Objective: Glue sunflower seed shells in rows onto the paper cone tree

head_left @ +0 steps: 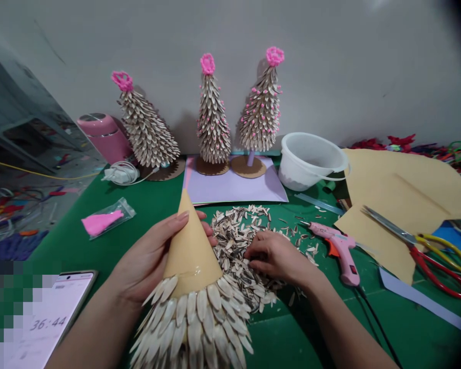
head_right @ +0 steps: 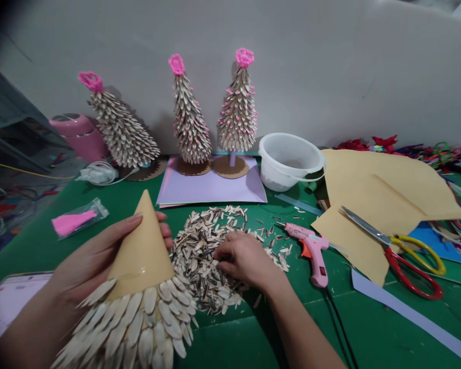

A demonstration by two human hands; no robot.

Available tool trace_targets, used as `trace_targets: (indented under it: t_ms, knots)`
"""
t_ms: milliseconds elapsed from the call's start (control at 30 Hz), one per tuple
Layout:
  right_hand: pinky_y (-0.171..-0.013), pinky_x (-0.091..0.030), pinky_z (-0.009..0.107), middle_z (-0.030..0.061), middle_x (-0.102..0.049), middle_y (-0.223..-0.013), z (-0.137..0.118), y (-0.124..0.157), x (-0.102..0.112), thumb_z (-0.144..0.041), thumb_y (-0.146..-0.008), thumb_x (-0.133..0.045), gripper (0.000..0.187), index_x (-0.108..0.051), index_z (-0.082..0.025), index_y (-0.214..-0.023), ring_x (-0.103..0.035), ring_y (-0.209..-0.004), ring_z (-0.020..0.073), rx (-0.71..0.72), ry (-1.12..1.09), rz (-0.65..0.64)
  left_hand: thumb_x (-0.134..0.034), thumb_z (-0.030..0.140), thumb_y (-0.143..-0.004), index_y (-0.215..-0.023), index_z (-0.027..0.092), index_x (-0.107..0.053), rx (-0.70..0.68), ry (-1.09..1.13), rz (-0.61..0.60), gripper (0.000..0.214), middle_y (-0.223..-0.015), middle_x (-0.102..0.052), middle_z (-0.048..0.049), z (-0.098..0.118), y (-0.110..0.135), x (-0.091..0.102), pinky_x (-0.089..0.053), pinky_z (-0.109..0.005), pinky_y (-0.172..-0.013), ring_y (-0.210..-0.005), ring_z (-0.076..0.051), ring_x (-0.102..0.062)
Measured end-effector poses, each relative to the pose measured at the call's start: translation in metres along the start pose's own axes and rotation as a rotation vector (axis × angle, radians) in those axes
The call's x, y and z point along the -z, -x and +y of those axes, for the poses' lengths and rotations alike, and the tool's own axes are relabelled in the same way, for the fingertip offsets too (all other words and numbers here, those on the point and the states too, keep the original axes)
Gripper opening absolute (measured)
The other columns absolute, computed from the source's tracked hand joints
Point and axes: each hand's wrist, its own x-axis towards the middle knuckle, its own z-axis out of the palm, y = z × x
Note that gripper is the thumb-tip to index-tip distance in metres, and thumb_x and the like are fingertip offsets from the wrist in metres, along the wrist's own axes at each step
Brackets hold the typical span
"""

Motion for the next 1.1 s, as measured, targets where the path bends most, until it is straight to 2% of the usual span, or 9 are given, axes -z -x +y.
trace_targets:
  t_ms: [233,400,533,633,700,833,900,1000,1100]
  knots:
    - [-0.068,-0.036,0.026,0.0018,-0.06,-0.076,-0.001,-0.002,-0.001,-0.019,-0.076,-0.059,0.006,-0.064,-0.02,-0.076,-0.052,-0.076,0.0151,0.005,-0.062,0.053,-0.05,0.017,-0.079,-0.093,0.012,-0.057,-0.007,-0.013,0.011,0.017,-0.08,-0.066,-0.0097,-0.003,0.003,0.003,-0.053,-0.039,-0.063,-0.07,-0.022,-0.064]
    - [-0.069,-0.04,0.024,0.0011,-0.058,-0.079,0.008,0.0,0.006,-0.022,-0.084,-0.048,0.012,-0.059,-0.019,-0.08,-0.053,-0.076,0.013,-0.056,-0.221,0.195,-0.052,0.016,-0.078,-0.094,0.012,-0.057,-0.004,-0.012,-0.025,0.018,-0.079,-0.065,-0.0096,-0.007,0.005,0.004,-0.053,-0.038,-0.064,-0.07,-0.022,-0.064]
    - [-0.059,-0.043,0.022,-0.0002,-0.057,-0.072,0.021,0.002,0.009,-0.03,-0.089,-0.038,0.019,-0.052,-0.018,-0.084,-0.054,-0.066,0.0116,-0.146,-0.347,0.314,-0.052,0.017,-0.078,-0.094,0.013,-0.056,0.009,-0.004,-0.075,0.017,-0.08,-0.065,-0.0098,-0.011,0.003,0.003,-0.053,-0.039,-0.064,-0.07,-0.023,-0.064]
    - [-0.058,-0.044,0.023,-0.0002,-0.059,-0.07,0.025,0.003,0.008,-0.032,-0.087,-0.042,0.019,-0.054,-0.017,-0.084,-0.056,-0.064,0.0119,-0.165,-0.39,0.33,-0.051,0.019,-0.079,-0.093,0.012,-0.056,0.019,-0.012,-0.058,0.017,-0.077,-0.065,-0.0105,-0.014,0.001,0.001,-0.053,-0.038,-0.062,-0.067,-0.022,-0.064]
    - [-0.061,-0.045,0.024,0.0012,-0.062,-0.074,0.024,0.003,0.007,-0.03,-0.084,-0.047,0.017,-0.058,-0.018,-0.086,-0.058,-0.068,0.013,-0.156,-0.381,0.327,-0.05,0.019,-0.079,-0.092,0.012,-0.056,0.023,-0.022,-0.043,0.016,-0.075,-0.065,-0.0104,-0.015,0.0,0.0,-0.053,-0.037,-0.061,-0.066,-0.021,-0.064]
    - [-0.078,-0.042,0.031,0.006,-0.059,-0.097,0.019,0.003,0.009,-0.024,-0.081,-0.051,0.016,-0.063,-0.02,-0.092,-0.055,-0.091,0.0173,-0.14,-0.286,0.359,-0.051,0.018,-0.078,-0.091,0.012,-0.056,0.03,-0.023,-0.037,0.015,-0.076,-0.065,-0.0102,-0.017,0.0,0.001,-0.052,-0.038,-0.062,-0.067,-0.021,-0.064]
    - [-0.075,-0.042,0.029,0.0049,-0.059,-0.09,0.014,0.004,0.01,-0.022,-0.08,-0.053,0.014,-0.065,-0.021,-0.088,-0.056,-0.086,0.0162,-0.129,-0.234,0.311,-0.052,0.018,-0.078,-0.092,0.013,-0.056,0.028,-0.016,-0.04,0.015,-0.076,-0.065,-0.0096,-0.017,0.001,0.002,-0.052,-0.038,-0.063,-0.067,-0.021,-0.064]
    - [-0.064,-0.04,0.024,-0.0001,-0.059,-0.073,0.006,0.004,0.009,-0.02,-0.075,-0.059,0.006,-0.065,-0.021,-0.076,-0.055,-0.069,0.0126,-0.106,-0.161,0.162,-0.052,0.018,-0.077,-0.092,0.014,-0.056,0.035,-0.007,-0.045,0.015,-0.077,-0.065,-0.0094,-0.018,0.0,0.003,-0.052,-0.038,-0.065,-0.068,-0.021,-0.064]
    - [-0.06,-0.036,0.023,-0.0006,-0.059,-0.073,-0.001,0.003,0.004,-0.016,-0.071,-0.063,0.006,-0.064,-0.021,-0.075,-0.054,-0.068,0.0124,-0.122,-0.08,0.083,-0.052,0.019,-0.077,-0.091,0.013,-0.056,0.041,-0.008,-0.038,0.015,-0.077,-0.065,-0.0103,-0.018,0.0,0.002,-0.052,-0.038,-0.064,-0.068,-0.021,-0.064]
